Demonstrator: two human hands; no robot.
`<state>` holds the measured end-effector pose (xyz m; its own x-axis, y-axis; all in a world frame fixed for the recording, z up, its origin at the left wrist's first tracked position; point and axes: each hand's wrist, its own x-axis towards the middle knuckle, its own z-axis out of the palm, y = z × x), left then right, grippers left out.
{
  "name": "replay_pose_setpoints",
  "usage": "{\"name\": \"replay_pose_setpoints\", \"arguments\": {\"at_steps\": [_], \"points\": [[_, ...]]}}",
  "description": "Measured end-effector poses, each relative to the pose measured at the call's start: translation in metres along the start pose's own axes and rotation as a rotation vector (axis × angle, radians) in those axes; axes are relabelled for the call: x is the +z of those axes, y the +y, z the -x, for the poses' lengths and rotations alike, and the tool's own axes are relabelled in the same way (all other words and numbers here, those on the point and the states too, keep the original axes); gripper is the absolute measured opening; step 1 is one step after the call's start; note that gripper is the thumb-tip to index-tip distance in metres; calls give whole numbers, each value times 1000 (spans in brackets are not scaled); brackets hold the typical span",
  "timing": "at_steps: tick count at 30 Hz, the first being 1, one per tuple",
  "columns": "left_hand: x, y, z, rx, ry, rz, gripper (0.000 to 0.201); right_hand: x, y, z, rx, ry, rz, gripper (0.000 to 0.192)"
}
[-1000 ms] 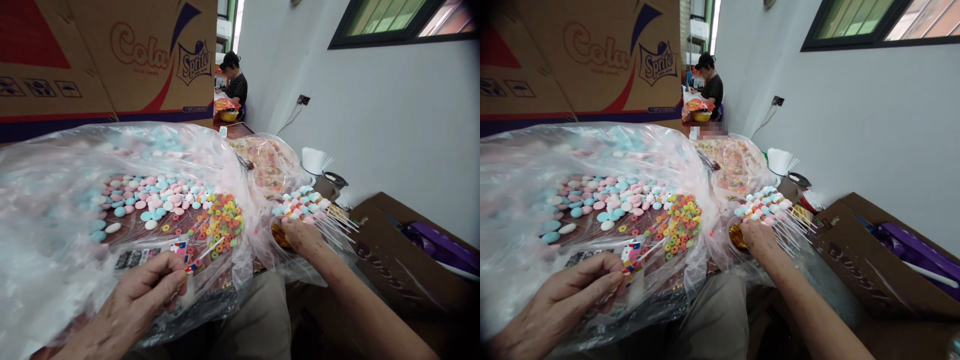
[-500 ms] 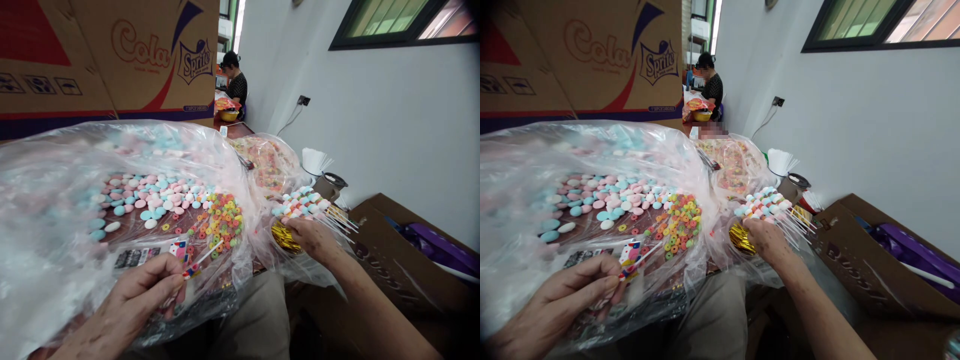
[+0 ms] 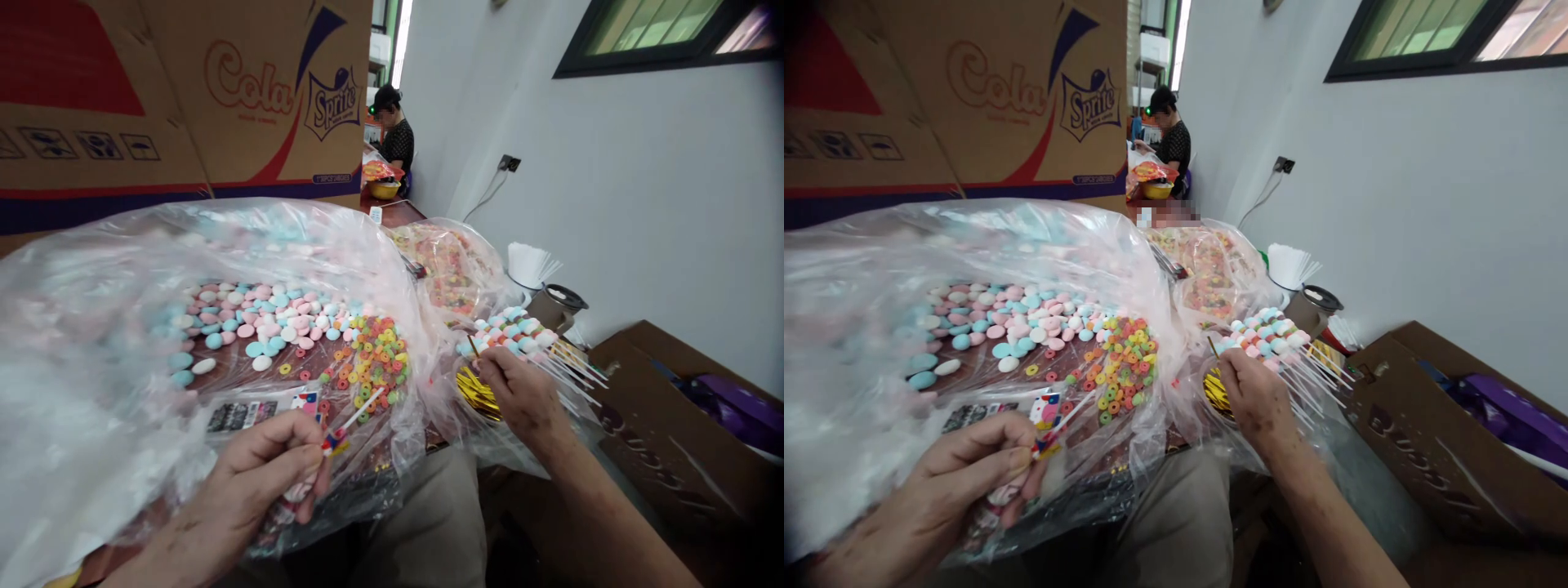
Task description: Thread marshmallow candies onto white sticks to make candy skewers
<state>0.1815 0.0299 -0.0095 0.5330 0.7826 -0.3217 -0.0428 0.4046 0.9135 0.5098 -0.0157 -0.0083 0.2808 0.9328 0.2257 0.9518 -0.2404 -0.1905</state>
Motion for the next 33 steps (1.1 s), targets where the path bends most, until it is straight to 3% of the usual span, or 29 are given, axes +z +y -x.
{"name": "replay_pose_setpoints", "arguments": {"at_steps": [3,5,8,12,18,21,25,28,30,33], "points": [[14,-3,-7,-7,-33,100,33,5,-49,11,-169,56,-407,23],[23,-6,-12,-15,-56,169,34,14,-84,20,-289,9,-625,20],[30,-9,-18,1,-27,240,32,28,-121,30,-320,-71,-813,22],[27,-14,-20,21,44,281,31,41,-134,32,-272,-197,-932,28],[25,-18,-20,54,119,314,28,45,-134,30,-298,-164,-936,29],[26,-19,-24,67,175,253,27,48,-138,33,-437,-14,-781,30],[22,-18,-30,99,257,35,22,50,-138,34,-718,405,-341,32],[15,-8,-33,62,142,-145,13,43,-131,29,-937,468,-203,36],[9,1,-34,-35,-50,-224,6,35,-125,22,-1089,392,-195,38],[1,11,-37,-230,-344,-276,5,19,-121,11,-1245,171,-231,29]]}}
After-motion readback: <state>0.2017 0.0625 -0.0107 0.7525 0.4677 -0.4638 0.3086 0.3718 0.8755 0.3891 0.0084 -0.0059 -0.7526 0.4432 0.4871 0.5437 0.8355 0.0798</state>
